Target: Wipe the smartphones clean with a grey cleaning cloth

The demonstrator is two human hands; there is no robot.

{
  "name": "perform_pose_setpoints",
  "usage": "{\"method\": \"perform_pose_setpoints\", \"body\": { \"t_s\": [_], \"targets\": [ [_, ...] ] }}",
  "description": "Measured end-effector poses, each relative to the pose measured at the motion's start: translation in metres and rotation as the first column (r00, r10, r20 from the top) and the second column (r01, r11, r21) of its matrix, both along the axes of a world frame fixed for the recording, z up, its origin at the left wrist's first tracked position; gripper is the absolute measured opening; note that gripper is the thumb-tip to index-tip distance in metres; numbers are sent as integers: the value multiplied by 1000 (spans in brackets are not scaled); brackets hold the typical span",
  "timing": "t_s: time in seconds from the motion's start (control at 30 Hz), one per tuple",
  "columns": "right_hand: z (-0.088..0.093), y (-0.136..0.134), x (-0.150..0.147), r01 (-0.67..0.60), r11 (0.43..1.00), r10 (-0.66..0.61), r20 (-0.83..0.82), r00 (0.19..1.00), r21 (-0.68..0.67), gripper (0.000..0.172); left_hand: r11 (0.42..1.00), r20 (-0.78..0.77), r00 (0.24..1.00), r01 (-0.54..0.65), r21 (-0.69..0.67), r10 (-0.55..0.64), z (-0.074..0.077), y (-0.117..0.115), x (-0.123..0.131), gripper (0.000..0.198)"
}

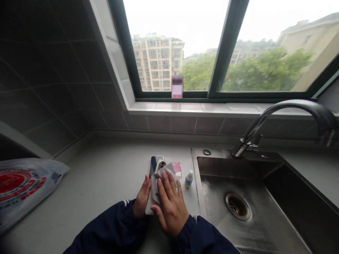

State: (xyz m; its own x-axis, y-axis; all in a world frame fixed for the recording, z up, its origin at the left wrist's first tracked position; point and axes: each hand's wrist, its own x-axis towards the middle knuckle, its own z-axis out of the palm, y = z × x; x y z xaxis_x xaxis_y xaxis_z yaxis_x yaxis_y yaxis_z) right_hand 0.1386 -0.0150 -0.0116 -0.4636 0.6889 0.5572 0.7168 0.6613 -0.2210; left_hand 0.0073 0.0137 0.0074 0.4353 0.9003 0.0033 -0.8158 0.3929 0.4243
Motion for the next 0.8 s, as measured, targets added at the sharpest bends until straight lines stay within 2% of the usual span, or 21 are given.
{"method": "perform_pose_setpoints", "body": {
  "t_s": [0.2,0.37,0.5,0.57,0.67,0.8],
  "targets": [
    [4,-1,3,18,994,-8,-95,995,107,46,988,-53,989,-144,-62,141,8,-2,1,58],
    [6,-2,1,-29,995,43,-151,988,92,42,978,-84,985,-163,-132,153,11,-1,0,60],
    [11,-4,-1,-119,986,147,-259,955,120,39,978,-71,984,-173,-118,166,12,-1,2,62],
    [13,-6,-1,-121,985,154,-310,938,124,39,980,-68,984,-169,-105,162,14,-1,3,62],
    [13,-8,-2,-85,994,109,-428,897,74,39,981,-80,984,-165,-103,157,18,-3,5,60],
    [8,-9,-3,-110,994,89,-525,846,-10,38,979,-96,980,-183,-92,174,21,-3,8,59]
  ]
}}
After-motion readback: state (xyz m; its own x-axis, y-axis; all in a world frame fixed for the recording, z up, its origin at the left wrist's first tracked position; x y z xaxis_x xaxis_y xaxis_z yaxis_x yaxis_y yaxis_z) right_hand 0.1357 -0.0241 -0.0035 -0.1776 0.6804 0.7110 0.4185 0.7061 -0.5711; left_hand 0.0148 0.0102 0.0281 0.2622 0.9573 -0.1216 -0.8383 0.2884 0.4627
